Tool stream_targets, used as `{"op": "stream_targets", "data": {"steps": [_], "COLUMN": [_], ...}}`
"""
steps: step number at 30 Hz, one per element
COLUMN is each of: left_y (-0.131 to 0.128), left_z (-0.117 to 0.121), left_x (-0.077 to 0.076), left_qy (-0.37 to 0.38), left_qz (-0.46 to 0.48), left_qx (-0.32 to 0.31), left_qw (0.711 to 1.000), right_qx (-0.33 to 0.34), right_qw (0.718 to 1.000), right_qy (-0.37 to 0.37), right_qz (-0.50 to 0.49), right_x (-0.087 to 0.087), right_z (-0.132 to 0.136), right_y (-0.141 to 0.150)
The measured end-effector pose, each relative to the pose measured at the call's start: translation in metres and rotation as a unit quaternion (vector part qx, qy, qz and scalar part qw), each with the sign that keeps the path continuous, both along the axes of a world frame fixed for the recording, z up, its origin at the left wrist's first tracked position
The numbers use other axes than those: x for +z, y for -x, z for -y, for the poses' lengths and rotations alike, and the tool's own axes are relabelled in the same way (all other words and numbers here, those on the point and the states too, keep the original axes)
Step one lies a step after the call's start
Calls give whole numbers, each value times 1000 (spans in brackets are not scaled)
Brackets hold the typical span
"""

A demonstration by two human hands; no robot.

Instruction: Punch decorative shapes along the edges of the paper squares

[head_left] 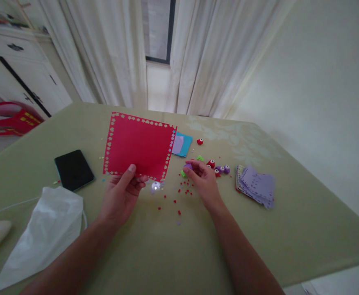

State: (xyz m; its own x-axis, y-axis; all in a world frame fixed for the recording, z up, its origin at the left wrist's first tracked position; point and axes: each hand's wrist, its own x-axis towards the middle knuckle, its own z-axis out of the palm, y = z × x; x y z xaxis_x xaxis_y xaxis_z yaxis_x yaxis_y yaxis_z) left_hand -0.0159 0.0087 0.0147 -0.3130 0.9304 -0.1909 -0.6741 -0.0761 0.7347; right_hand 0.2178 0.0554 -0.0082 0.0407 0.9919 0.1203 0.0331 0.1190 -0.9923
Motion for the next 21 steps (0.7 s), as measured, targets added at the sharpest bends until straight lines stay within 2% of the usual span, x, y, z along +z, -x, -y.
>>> {"op": "stream_targets", "data": {"steps": [3, 5, 8, 12, 14, 16, 19, 21], "left_y": [-1, -3, -6, -5, 0, 5, 14, 19], "left_z": [3, 4, 6, 6, 3, -1, -8, -11], "left_x": [-2, -3, -3, 3, 8, 13, 17, 18], "left_qy": [-4, -10, -18, -47, -68, -83, -72, -50], "left_qz": [-12, -12, -10, -22, -29, -25, -10, -3], "left_qx": [-7, -13, -15, -9, 16, 71, 144, 157], "left_qw": [1000, 1000, 1000, 999, 997, 994, 987, 986], "right_qx": [23, 36, 63, 121, 107, 74, 52, 51], "right_qw": [992, 977, 939, 888, 866, 852, 847, 844], "right_qy": [-47, -83, -115, -146, -150, -144, -144, -146], "right_qz": [112, 196, 317, 420, 465, 498, 509, 513], "right_x": [-1, -2, -6, -12, -15, -17, -17, -17], "right_z": [5, 7, 10, 13, 15, 15, 14, 14], "right_y": [5, 7, 8, 8, 9, 11, 14, 15]}}
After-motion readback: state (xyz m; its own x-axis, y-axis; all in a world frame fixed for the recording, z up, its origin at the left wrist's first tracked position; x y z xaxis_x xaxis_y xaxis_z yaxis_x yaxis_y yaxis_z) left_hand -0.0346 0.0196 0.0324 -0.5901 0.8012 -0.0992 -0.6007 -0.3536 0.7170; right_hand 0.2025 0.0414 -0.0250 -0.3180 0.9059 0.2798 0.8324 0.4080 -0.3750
